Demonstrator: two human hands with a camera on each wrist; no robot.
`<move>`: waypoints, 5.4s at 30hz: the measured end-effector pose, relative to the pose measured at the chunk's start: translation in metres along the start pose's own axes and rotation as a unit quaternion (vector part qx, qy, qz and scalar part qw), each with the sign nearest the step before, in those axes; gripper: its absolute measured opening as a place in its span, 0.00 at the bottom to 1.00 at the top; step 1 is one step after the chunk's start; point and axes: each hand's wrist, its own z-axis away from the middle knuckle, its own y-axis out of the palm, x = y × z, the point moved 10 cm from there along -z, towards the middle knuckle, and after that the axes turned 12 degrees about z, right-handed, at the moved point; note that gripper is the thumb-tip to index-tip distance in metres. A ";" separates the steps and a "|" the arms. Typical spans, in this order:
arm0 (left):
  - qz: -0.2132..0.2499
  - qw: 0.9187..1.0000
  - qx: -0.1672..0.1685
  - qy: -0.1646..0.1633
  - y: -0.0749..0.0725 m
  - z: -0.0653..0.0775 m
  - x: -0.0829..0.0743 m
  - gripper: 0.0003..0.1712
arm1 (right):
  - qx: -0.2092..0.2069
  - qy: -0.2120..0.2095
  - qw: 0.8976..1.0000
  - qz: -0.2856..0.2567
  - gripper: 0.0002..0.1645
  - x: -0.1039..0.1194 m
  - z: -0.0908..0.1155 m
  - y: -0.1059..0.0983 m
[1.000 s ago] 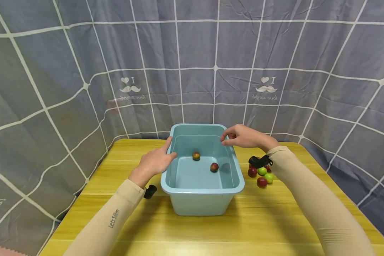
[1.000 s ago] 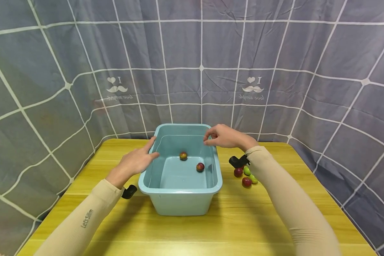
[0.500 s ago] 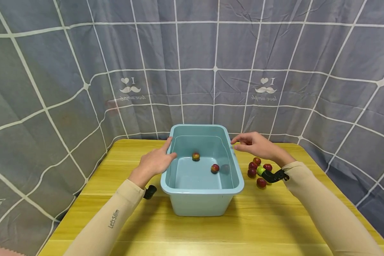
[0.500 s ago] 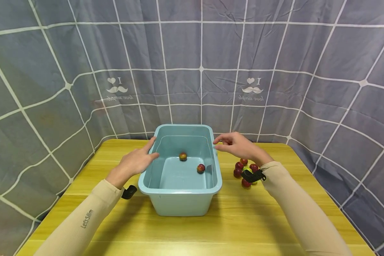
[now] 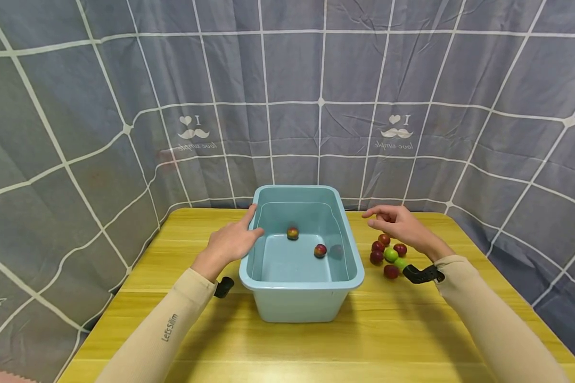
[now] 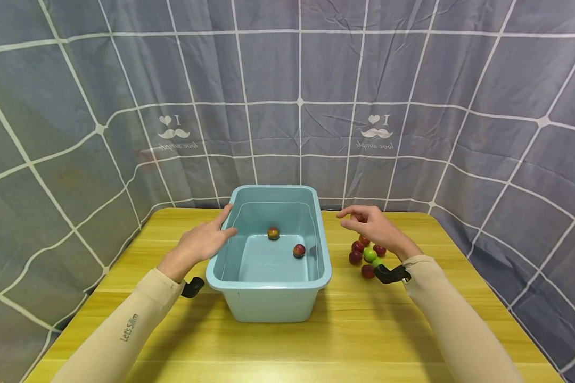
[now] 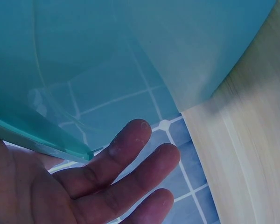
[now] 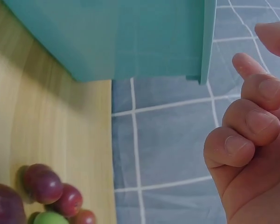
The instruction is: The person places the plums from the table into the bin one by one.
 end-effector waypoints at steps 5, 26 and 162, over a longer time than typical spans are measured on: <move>0.001 1.000 0.003 -0.001 0.001 0.000 0.000 0.44 | -0.006 0.018 1.000 -0.019 0.18 -0.018 0.009 0.000; 0.001 1.000 0.002 0.001 0.001 0.001 0.000 0.44 | -0.035 0.104 0.989 -0.102 0.26 -0.097 0.040 0.012; 0.006 1.000 -0.004 0.005 -0.001 0.001 -0.001 0.43 | -0.054 0.082 0.994 0.049 0.27 -0.074 0.038 -0.026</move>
